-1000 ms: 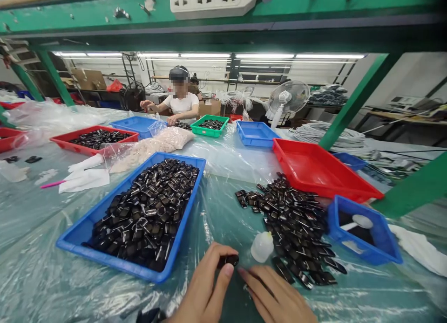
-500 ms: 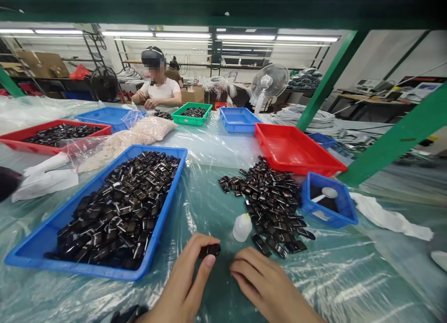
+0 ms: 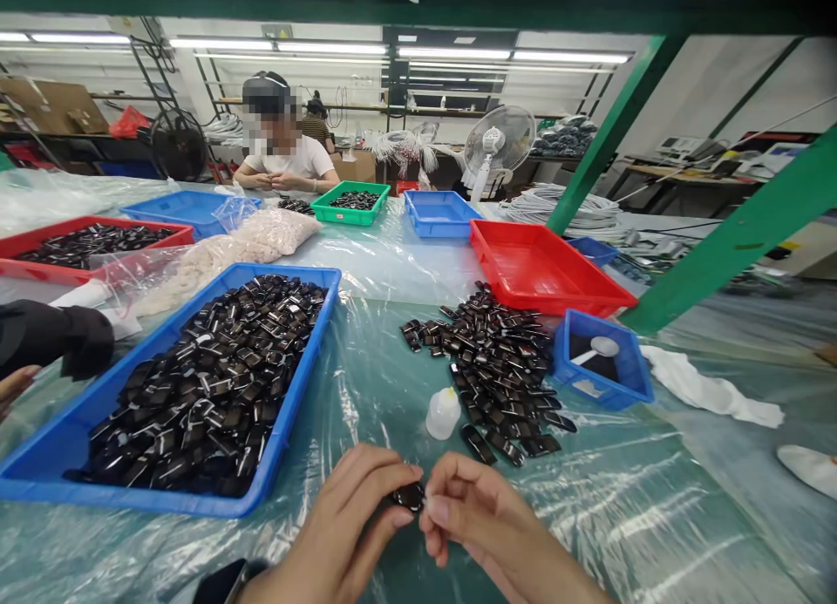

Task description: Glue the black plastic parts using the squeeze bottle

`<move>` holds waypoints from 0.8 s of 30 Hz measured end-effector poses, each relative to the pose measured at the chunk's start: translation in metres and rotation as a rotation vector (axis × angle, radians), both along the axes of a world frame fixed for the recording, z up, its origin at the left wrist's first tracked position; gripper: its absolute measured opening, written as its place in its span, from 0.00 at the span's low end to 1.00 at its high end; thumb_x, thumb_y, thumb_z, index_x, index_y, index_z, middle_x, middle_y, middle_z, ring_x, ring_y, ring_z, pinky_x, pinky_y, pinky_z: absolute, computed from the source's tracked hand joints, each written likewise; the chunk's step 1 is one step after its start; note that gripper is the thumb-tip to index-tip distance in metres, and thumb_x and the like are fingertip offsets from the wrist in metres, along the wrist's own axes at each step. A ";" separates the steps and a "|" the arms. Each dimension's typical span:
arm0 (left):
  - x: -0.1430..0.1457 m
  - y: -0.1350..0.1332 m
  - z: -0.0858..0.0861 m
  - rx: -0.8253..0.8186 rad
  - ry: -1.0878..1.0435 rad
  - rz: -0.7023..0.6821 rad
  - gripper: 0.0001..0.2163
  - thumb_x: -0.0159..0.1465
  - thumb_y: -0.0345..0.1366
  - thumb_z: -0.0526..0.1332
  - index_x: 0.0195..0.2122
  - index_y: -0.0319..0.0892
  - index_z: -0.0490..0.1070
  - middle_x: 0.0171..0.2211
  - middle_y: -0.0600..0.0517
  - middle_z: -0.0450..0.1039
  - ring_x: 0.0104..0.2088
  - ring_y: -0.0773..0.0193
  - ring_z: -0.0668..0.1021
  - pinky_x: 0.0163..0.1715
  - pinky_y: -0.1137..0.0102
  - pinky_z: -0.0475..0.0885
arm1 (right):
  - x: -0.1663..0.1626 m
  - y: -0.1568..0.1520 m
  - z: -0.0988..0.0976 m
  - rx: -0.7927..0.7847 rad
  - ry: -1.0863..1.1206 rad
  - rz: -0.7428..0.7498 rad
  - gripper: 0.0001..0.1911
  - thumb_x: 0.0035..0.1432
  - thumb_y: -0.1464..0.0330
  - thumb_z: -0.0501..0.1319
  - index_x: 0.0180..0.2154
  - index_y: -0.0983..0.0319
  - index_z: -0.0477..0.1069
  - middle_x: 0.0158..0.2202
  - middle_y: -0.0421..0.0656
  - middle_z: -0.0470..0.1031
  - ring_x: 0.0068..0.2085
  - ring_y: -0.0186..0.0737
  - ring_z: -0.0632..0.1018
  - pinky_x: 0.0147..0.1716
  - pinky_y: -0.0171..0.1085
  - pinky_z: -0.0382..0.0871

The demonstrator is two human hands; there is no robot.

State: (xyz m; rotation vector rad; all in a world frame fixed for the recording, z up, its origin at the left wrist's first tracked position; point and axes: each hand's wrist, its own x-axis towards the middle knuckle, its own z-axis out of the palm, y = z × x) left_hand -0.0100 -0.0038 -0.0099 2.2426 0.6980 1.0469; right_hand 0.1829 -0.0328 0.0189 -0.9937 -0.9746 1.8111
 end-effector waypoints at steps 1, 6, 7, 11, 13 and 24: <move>0.000 0.001 0.000 0.024 0.005 -0.002 0.12 0.73 0.36 0.50 0.56 0.46 0.62 0.43 0.46 0.71 0.42 0.57 0.75 0.42 0.65 0.70 | 0.000 0.000 0.000 -0.024 0.022 0.005 0.12 0.55 0.62 0.68 0.31 0.60 0.68 0.26 0.35 0.73 0.27 0.27 0.76 0.31 0.28 0.70; 0.003 -0.003 0.002 0.133 0.022 0.009 0.12 0.73 0.35 0.50 0.56 0.45 0.64 0.40 0.46 0.75 0.39 0.58 0.76 0.40 0.65 0.72 | -0.006 0.000 -0.007 -0.076 0.054 0.019 0.20 0.47 0.57 0.72 0.32 0.59 0.65 0.26 0.34 0.71 0.26 0.29 0.76 0.29 0.32 0.71; 0.003 -0.004 0.005 0.153 0.028 0.004 0.12 0.73 0.34 0.50 0.56 0.44 0.64 0.40 0.46 0.75 0.38 0.58 0.76 0.40 0.66 0.72 | -0.008 -0.001 -0.009 -0.068 0.038 0.021 0.21 0.46 0.56 0.72 0.32 0.59 0.65 0.26 0.34 0.71 0.25 0.30 0.76 0.27 0.32 0.71; -0.014 -0.003 0.028 0.334 0.125 0.100 0.13 0.72 0.37 0.53 0.57 0.47 0.64 0.40 0.47 0.77 0.38 0.57 0.76 0.40 0.65 0.71 | -0.001 -0.001 -0.007 0.086 -0.114 -0.112 0.20 0.46 0.54 0.71 0.31 0.59 0.67 0.24 0.34 0.68 0.24 0.30 0.72 0.24 0.32 0.69; -0.033 0.006 0.044 0.423 0.229 0.396 0.13 0.71 0.38 0.55 0.56 0.48 0.64 0.41 0.47 0.75 0.41 0.53 0.75 0.47 0.59 0.67 | 0.012 0.003 -0.004 0.209 -0.232 -0.277 0.18 0.49 0.56 0.70 0.35 0.58 0.67 0.27 0.35 0.69 0.29 0.33 0.73 0.31 0.34 0.70; 0.005 0.014 0.021 0.346 0.366 0.351 0.10 0.69 0.31 0.55 0.49 0.42 0.70 0.46 0.45 0.74 0.50 0.49 0.73 0.50 0.55 0.68 | 0.028 0.040 -0.014 0.445 -0.548 -0.375 0.18 0.50 0.68 0.68 0.45 0.57 0.71 0.45 0.44 0.79 0.49 0.48 0.77 0.52 0.50 0.66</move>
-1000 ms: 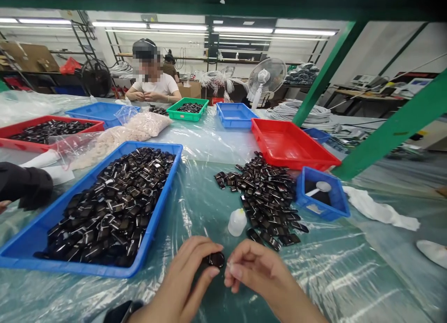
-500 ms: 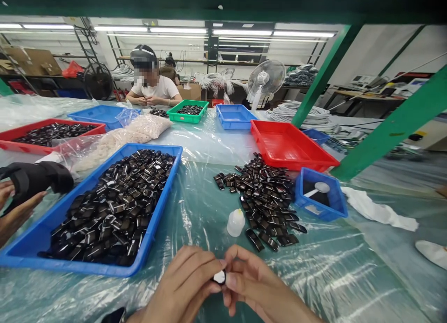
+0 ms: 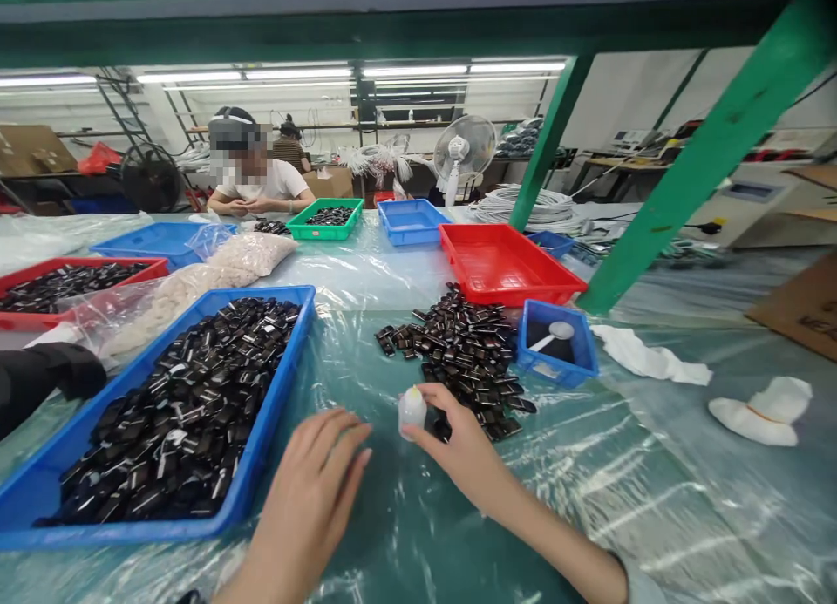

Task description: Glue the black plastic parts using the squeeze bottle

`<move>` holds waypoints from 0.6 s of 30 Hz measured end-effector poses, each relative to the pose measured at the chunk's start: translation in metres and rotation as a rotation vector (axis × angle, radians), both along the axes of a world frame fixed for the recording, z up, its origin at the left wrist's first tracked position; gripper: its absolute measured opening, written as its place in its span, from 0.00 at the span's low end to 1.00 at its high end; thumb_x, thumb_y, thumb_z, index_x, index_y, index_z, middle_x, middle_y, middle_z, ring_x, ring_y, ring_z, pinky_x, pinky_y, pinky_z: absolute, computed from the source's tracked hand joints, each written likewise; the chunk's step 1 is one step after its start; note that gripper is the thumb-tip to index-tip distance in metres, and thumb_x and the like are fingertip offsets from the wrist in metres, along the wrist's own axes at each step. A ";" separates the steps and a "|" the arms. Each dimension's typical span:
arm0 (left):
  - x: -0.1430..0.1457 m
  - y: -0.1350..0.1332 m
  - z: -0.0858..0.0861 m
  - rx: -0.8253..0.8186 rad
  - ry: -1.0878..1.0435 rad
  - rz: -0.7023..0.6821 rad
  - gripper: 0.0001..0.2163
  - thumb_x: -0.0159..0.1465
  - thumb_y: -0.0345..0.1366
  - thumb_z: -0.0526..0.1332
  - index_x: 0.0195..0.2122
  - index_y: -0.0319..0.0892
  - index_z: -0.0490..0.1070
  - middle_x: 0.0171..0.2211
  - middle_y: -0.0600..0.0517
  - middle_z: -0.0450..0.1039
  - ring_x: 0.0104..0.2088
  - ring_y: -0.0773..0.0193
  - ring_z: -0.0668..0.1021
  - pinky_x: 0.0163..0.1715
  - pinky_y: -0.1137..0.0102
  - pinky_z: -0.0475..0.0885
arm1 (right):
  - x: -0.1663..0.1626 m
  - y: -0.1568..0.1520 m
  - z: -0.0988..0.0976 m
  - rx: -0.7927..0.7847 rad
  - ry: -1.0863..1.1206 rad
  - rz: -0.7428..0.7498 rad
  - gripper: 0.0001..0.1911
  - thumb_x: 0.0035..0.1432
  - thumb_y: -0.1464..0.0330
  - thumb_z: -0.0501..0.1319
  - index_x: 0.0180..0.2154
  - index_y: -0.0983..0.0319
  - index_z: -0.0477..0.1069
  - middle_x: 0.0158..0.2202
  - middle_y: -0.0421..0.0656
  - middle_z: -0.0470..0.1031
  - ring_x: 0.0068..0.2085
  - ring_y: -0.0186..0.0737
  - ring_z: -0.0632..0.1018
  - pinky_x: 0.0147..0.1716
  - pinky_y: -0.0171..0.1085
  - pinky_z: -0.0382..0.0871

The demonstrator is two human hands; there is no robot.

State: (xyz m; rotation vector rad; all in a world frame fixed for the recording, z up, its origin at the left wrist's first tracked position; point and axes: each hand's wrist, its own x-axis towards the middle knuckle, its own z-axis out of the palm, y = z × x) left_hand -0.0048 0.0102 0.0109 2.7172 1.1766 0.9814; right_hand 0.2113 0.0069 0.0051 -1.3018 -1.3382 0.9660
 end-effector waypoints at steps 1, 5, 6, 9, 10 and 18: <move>0.011 -0.004 -0.004 -0.038 0.000 -0.041 0.09 0.69 0.31 0.55 0.47 0.43 0.71 0.44 0.46 0.75 0.48 0.51 0.74 0.48 0.57 0.69 | 0.003 0.002 0.002 0.018 0.003 -0.016 0.15 0.51 0.68 0.67 0.42 0.58 0.71 0.42 0.44 0.79 0.47 0.47 0.77 0.51 0.48 0.67; 0.048 -0.004 -0.014 -0.202 -0.027 -0.079 0.08 0.70 0.33 0.54 0.43 0.41 0.71 0.41 0.46 0.74 0.44 0.52 0.75 0.45 0.58 0.71 | 0.029 0.006 0.012 0.079 0.061 -0.135 0.16 0.54 0.60 0.64 0.43 0.59 0.66 0.42 0.46 0.78 0.44 0.44 0.79 0.46 0.44 0.71; 0.057 0.001 -0.016 -0.241 -0.038 -0.062 0.08 0.70 0.34 0.54 0.44 0.40 0.71 0.42 0.45 0.73 0.44 0.51 0.74 0.44 0.57 0.71 | 0.035 0.006 0.014 0.088 0.079 -0.161 0.18 0.54 0.58 0.64 0.43 0.58 0.65 0.43 0.47 0.78 0.44 0.44 0.79 0.45 0.43 0.72; 0.083 0.014 -0.019 -0.349 -0.076 -0.003 0.11 0.67 0.40 0.59 0.43 0.37 0.71 0.40 0.42 0.71 0.44 0.47 0.72 0.43 0.51 0.70 | 0.048 0.004 0.012 0.101 0.123 -0.199 0.20 0.54 0.54 0.63 0.43 0.57 0.65 0.43 0.48 0.78 0.44 0.45 0.79 0.44 0.42 0.73; 0.092 0.017 -0.020 -0.385 -0.090 0.005 0.11 0.65 0.41 0.62 0.40 0.36 0.71 0.39 0.43 0.71 0.43 0.47 0.72 0.42 0.50 0.70 | 0.050 0.003 0.011 0.100 0.134 -0.197 0.20 0.53 0.53 0.64 0.43 0.57 0.66 0.43 0.47 0.79 0.43 0.44 0.79 0.44 0.41 0.73; 0.100 0.015 -0.019 -0.734 -0.376 -0.128 0.07 0.68 0.38 0.59 0.41 0.39 0.68 0.33 0.52 0.72 0.34 0.62 0.77 0.35 0.65 0.73 | 0.054 -0.013 0.010 0.056 0.181 -0.105 0.19 0.54 0.55 0.66 0.44 0.56 0.68 0.39 0.43 0.78 0.41 0.40 0.78 0.40 0.35 0.72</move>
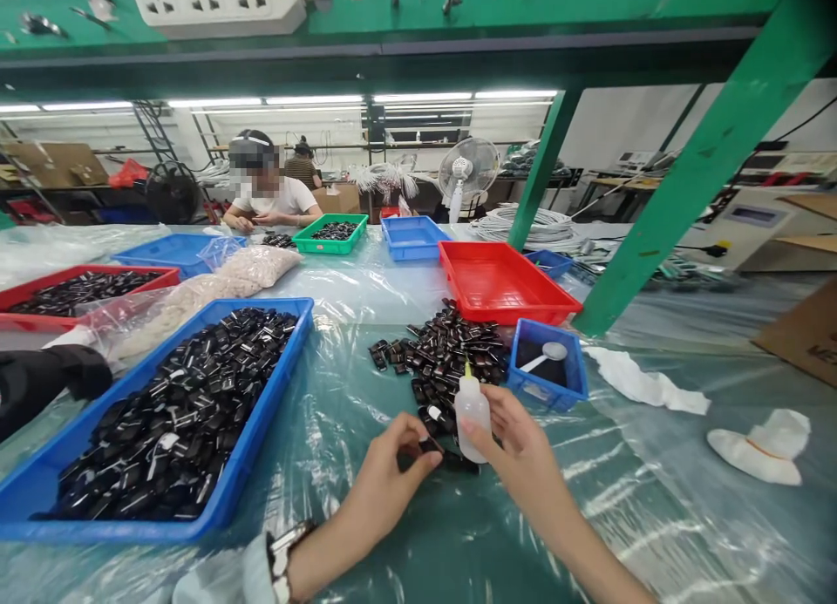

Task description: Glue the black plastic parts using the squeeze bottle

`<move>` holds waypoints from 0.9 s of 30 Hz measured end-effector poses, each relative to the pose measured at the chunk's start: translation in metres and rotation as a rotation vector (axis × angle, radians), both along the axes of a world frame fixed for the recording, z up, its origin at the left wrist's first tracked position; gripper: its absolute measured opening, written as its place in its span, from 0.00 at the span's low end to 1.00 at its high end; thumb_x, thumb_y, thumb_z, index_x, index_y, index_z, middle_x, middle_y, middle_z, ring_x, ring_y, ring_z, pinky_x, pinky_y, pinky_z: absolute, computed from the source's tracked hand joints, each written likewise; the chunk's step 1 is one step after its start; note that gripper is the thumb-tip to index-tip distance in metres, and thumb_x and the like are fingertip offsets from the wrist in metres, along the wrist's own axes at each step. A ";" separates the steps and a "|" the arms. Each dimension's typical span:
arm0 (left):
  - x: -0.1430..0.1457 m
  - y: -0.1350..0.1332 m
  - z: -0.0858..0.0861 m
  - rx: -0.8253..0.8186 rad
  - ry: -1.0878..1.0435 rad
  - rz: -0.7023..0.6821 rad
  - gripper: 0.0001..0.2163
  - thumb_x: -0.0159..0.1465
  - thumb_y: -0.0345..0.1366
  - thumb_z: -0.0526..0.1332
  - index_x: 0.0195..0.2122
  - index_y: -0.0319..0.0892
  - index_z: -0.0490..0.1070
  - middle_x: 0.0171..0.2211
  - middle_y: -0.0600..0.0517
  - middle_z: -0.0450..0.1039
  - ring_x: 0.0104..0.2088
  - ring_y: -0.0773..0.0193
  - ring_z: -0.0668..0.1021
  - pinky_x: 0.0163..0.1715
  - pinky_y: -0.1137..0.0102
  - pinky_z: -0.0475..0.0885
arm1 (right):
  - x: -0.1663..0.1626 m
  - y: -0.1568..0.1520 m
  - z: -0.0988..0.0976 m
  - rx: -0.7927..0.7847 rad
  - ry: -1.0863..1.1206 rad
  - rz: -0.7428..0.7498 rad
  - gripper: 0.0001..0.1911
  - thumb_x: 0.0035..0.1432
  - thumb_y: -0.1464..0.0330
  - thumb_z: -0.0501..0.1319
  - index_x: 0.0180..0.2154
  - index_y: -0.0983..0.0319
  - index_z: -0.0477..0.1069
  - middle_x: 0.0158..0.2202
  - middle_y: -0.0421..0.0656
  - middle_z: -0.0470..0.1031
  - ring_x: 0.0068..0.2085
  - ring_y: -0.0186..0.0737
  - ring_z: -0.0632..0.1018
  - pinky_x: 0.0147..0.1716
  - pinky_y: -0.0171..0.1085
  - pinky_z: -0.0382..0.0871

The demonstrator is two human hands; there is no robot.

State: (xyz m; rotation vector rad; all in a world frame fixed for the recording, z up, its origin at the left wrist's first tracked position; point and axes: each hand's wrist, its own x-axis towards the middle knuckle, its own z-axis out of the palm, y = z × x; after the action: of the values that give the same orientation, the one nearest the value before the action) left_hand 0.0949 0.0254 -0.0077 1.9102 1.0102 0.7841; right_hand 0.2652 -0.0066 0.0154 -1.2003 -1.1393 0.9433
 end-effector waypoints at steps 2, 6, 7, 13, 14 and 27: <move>-0.014 0.000 0.004 -0.074 -0.063 0.001 0.09 0.68 0.40 0.56 0.40 0.40 0.68 0.32 0.53 0.71 0.34 0.61 0.76 0.36 0.66 0.71 | -0.001 -0.007 0.005 -0.019 0.012 0.038 0.19 0.55 0.54 0.65 0.45 0.55 0.68 0.39 0.41 0.77 0.39 0.38 0.78 0.37 0.34 0.72; -0.044 -0.002 0.010 -0.181 -0.127 0.007 0.14 0.71 0.43 0.48 0.37 0.41 0.68 0.31 0.52 0.69 0.33 0.61 0.74 0.37 0.68 0.69 | -0.005 -0.017 0.010 -0.081 0.024 0.173 0.22 0.55 0.52 0.64 0.48 0.54 0.70 0.34 0.39 0.75 0.26 0.33 0.74 0.25 0.32 0.69; -0.050 -0.003 0.011 -0.198 -0.137 0.011 0.15 0.71 0.44 0.47 0.37 0.41 0.67 0.30 0.52 0.68 0.31 0.62 0.73 0.36 0.69 0.68 | -0.006 -0.019 0.010 -0.099 0.022 0.202 0.22 0.56 0.52 0.64 0.49 0.54 0.70 0.33 0.39 0.75 0.25 0.32 0.73 0.24 0.32 0.68; -0.071 -0.007 0.006 -0.230 -0.107 0.091 0.15 0.69 0.43 0.47 0.28 0.43 0.61 0.24 0.57 0.58 0.25 0.65 0.63 0.25 0.72 0.58 | -0.014 -0.024 0.007 -0.185 0.023 0.255 0.19 0.57 0.53 0.63 0.49 0.52 0.70 0.30 0.36 0.75 0.23 0.28 0.68 0.26 0.30 0.65; -0.072 -0.008 0.005 -0.228 -0.088 0.101 0.16 0.68 0.43 0.48 0.25 0.43 0.59 0.22 0.57 0.56 0.24 0.66 0.61 0.24 0.72 0.55 | -0.014 -0.024 0.007 -0.192 0.025 0.241 0.18 0.57 0.53 0.64 0.47 0.51 0.70 0.29 0.35 0.75 0.23 0.28 0.67 0.26 0.29 0.64; -0.083 -0.021 0.014 -0.134 -0.005 0.032 0.12 0.71 0.43 0.48 0.37 0.45 0.67 0.30 0.53 0.66 0.31 0.61 0.68 0.32 0.68 0.60 | -0.022 -0.034 0.004 -0.191 -0.154 0.062 0.11 0.49 0.64 0.68 0.38 0.48 0.77 0.32 0.36 0.80 0.28 0.35 0.77 0.25 0.29 0.69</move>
State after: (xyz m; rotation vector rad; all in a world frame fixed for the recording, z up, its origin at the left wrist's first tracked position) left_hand 0.0116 0.0046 0.0068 1.7811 1.0657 0.7204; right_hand 0.2428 -0.0403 0.0193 -1.4186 -1.2351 1.0395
